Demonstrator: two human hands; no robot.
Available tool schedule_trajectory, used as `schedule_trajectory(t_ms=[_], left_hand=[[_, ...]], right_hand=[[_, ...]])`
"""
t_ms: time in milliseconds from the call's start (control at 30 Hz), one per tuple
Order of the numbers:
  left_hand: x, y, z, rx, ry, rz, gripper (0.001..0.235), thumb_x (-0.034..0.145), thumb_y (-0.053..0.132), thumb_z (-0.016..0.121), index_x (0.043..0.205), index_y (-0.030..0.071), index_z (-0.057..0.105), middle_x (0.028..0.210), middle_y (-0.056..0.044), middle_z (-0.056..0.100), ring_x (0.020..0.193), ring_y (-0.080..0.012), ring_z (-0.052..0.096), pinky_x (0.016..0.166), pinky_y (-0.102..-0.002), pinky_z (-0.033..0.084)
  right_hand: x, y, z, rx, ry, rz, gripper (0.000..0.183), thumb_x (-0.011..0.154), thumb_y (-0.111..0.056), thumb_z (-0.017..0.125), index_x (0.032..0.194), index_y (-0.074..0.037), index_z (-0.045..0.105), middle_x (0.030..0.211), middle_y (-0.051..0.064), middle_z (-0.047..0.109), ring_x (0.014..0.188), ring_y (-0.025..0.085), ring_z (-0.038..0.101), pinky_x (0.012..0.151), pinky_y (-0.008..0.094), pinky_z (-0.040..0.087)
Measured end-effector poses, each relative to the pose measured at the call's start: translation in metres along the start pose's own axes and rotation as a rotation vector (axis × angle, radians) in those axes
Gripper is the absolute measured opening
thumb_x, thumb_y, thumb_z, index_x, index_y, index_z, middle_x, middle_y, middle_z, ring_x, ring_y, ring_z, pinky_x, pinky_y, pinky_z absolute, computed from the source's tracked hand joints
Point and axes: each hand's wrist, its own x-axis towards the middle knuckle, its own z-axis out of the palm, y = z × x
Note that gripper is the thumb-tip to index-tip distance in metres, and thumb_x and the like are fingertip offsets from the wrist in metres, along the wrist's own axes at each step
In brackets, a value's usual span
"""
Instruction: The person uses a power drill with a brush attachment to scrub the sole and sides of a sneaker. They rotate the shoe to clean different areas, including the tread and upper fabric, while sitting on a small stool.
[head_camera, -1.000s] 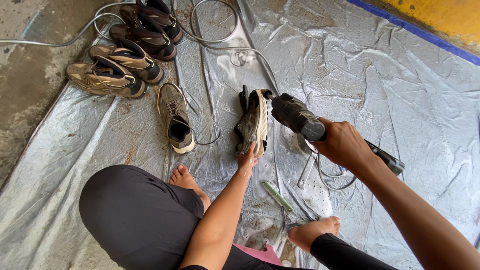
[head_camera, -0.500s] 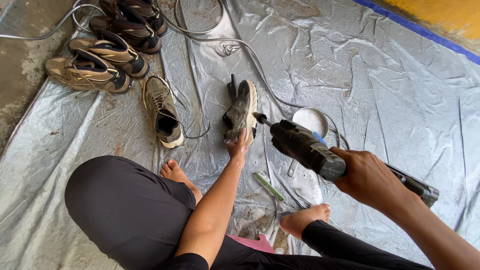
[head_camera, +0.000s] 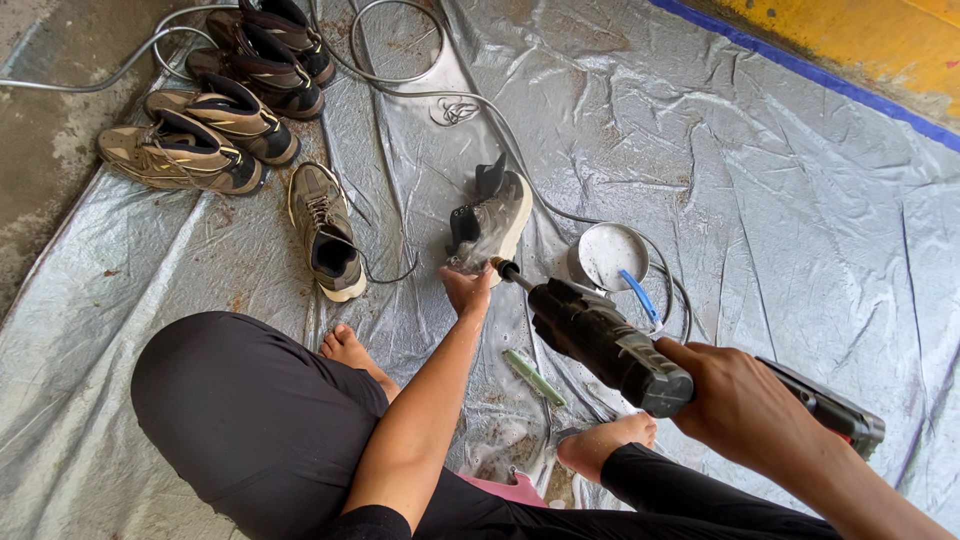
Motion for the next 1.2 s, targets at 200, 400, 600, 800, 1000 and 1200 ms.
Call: schedule_trajectory(t_ms=[200,400,600,800,1000,1200], left_hand=[[-0.016,0.031,-0.020,-0.029,-0.076,0.084,0.073,0.077,0.038,0.091,0.126,0.000,0.052,0.125,-0.021,0.058,0.115,-0.0405,0.062,0.097,-0.052,0.051],[-0.020,0.034,-0.025,0.027,-0.147,0.131,0.077,0.069,0.039,0.097,0.122,0.000,0.056,0.123,-0.019,0.056,0.117,-0.0375,0.058,0.105,-0.048,0.048],[-0.028,0.039,-0.028,0.092,-0.199,0.177,0.075,0.071,0.034,0.096,0.129,0.009,0.056,0.134,-0.017,0.055,0.130,-0.0379,0.052,0.108,-0.052,0.044],[-0.029,0.032,-0.035,0.152,-0.203,0.294,0.076,0.074,0.034,0.095,0.134,0.011,0.055,0.134,-0.019,0.059,0.130,-0.0396,0.053,0.119,-0.053,0.033],[-0.033,0.036,-0.039,0.148,-0.253,0.221,0.078,0.075,0.028,0.096,0.138,0.009,0.054,0.135,-0.019,0.065,0.128,-0.0391,0.058,0.108,-0.050,0.046],[-0.032,0.045,-0.040,0.210,-0.303,0.138,0.087,0.076,0.038,0.095,0.147,0.016,0.048,0.142,-0.021,0.060,0.139,-0.0419,0.049,0.115,-0.056,0.040]], right_hand=[[-0.001,0.003,0.000,0.023,0.003,0.019,0.018,0.083,-0.022,0.062,0.100,-0.026,0.062,0.075,0.003,0.076,0.068,0.036,0.069,0.063,0.047,0.049],[0.020,0.017,-0.004,0.133,0.108,0.005,0.005,0.086,-0.017,0.062,0.090,-0.020,0.065,0.065,0.006,0.075,0.058,0.032,0.069,0.062,0.044,0.049],[0.035,0.031,0.004,0.128,0.129,-0.023,0.005,0.090,-0.021,0.067,0.091,-0.017,0.064,0.065,0.007,0.074,0.055,0.031,0.065,0.058,0.043,0.046],[0.012,0.013,-0.007,0.201,0.027,0.062,0.012,0.086,-0.018,0.064,0.096,-0.023,0.068,0.064,0.005,0.074,0.056,0.028,0.059,0.061,0.040,0.047],[0.027,0.026,0.007,0.125,0.070,0.033,0.006,0.089,-0.021,0.066,0.095,-0.020,0.064,0.066,0.007,0.073,0.058,0.031,0.067,0.059,0.042,0.048],[0.021,0.017,-0.004,0.196,0.046,0.030,0.019,0.085,-0.017,0.064,0.102,-0.023,0.070,0.063,0.004,0.075,0.054,0.027,0.062,0.060,0.040,0.049]])
